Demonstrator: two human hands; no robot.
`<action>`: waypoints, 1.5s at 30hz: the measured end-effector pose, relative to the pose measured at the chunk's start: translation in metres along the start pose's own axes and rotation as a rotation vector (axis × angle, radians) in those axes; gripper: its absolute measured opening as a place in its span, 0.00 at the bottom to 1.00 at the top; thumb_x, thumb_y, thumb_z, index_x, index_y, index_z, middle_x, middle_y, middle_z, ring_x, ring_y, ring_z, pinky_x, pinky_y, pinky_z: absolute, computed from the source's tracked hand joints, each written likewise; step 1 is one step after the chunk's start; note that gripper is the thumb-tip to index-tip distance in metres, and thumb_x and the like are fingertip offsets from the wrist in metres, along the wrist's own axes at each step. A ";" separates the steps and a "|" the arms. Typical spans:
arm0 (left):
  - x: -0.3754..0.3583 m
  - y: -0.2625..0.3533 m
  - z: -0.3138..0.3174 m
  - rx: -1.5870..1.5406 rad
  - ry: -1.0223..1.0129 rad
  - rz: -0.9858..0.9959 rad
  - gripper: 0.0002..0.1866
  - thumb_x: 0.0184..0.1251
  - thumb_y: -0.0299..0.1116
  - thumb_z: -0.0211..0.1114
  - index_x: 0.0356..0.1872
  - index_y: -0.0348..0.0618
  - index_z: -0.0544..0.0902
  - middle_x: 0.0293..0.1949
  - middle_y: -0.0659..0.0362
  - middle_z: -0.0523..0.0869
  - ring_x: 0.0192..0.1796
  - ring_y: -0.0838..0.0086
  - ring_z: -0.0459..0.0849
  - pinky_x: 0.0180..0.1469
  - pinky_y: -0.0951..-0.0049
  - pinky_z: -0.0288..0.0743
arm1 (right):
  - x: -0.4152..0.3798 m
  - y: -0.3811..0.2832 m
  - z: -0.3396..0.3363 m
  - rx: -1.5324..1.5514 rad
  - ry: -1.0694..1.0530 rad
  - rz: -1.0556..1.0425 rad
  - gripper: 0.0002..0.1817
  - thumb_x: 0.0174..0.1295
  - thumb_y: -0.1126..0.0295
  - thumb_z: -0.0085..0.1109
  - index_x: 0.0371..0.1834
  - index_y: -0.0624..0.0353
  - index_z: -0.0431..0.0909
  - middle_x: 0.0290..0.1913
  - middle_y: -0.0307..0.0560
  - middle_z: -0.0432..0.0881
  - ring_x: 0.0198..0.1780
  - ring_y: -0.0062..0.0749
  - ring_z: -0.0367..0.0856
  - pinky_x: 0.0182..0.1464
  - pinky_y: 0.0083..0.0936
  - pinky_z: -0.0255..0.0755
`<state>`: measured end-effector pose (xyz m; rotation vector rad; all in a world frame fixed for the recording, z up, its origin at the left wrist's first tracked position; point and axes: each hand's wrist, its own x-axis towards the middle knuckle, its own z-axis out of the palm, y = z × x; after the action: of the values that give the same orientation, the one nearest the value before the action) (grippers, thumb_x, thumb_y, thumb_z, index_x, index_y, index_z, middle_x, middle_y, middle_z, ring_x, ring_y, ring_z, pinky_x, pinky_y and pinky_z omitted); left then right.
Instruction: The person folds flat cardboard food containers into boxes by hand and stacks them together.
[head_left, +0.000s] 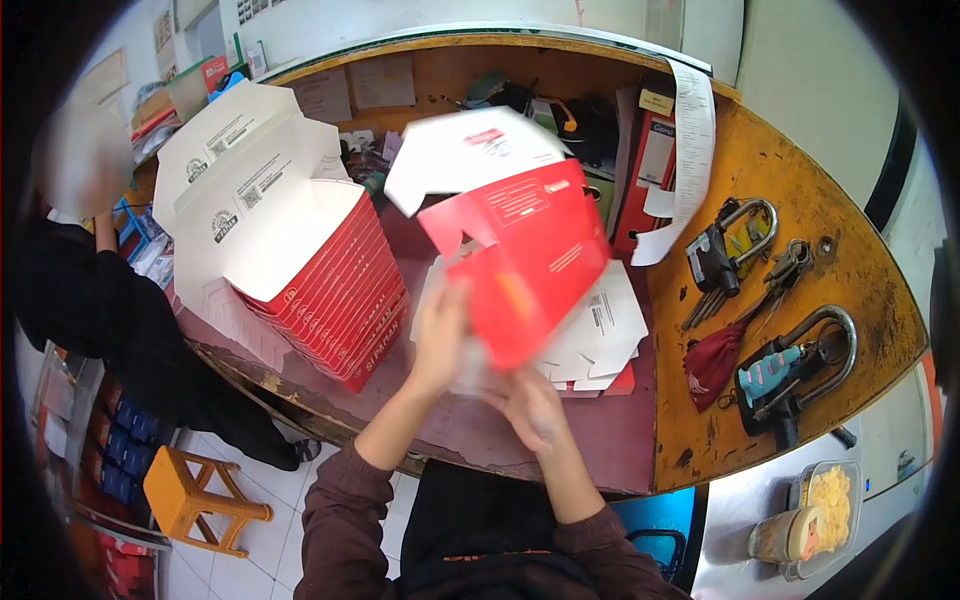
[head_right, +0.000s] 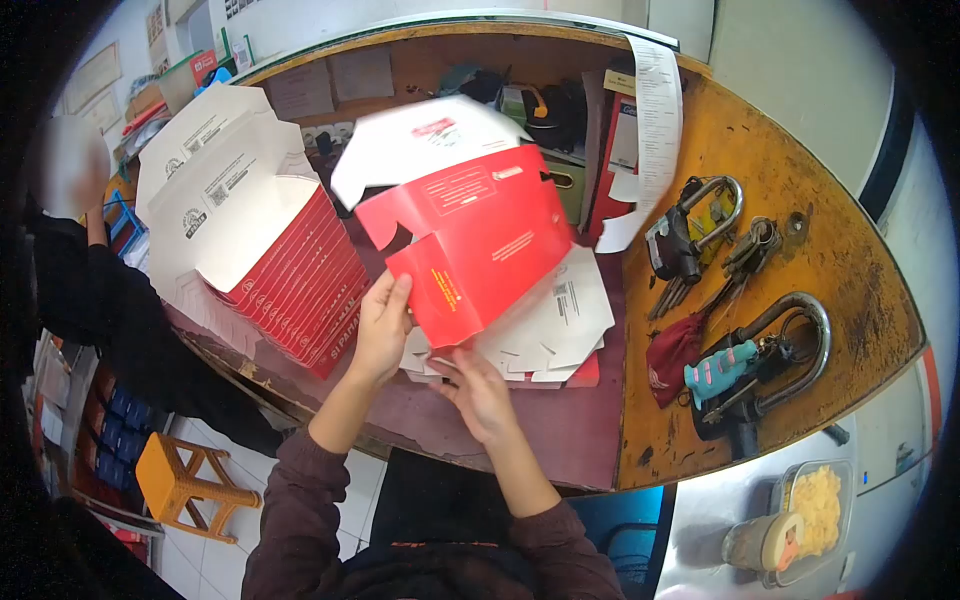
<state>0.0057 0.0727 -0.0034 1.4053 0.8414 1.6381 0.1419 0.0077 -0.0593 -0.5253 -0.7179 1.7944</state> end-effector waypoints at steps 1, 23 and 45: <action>-0.004 0.006 0.001 -0.066 -0.052 -0.062 0.14 0.69 0.34 0.49 0.48 0.35 0.73 0.42 0.57 0.80 0.43 0.77 0.79 0.43 0.74 0.75 | -0.003 -0.005 -0.005 0.162 0.052 -0.073 0.14 0.64 0.63 0.49 0.49 0.55 0.70 0.48 0.45 0.76 0.48 0.31 0.76 0.44 0.32 0.72; -0.035 0.077 0.045 -1.223 -0.350 -0.437 0.30 0.65 0.50 0.48 0.60 0.35 0.62 0.57 0.53 0.71 0.62 0.67 0.65 0.63 0.63 0.57 | -0.055 -0.063 0.029 0.218 0.077 -0.628 0.16 0.55 0.79 0.55 0.48 0.58 0.69 0.40 0.38 0.76 0.38 0.19 0.73 0.34 0.15 0.68; -0.001 0.039 -0.067 -0.366 -0.419 -0.563 0.30 0.63 0.49 0.53 0.57 0.33 0.64 0.53 0.51 0.74 0.52 0.68 0.76 0.53 0.69 0.72 | -0.066 -0.089 -0.031 0.195 -0.200 -0.357 0.29 0.64 0.54 0.44 0.60 0.64 0.59 0.56 0.53 0.69 0.54 0.38 0.72 0.54 0.33 0.69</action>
<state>-0.0664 0.0545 0.0198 1.0679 0.5803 0.9607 0.2439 -0.0271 -0.0194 -0.0793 -0.7126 1.5698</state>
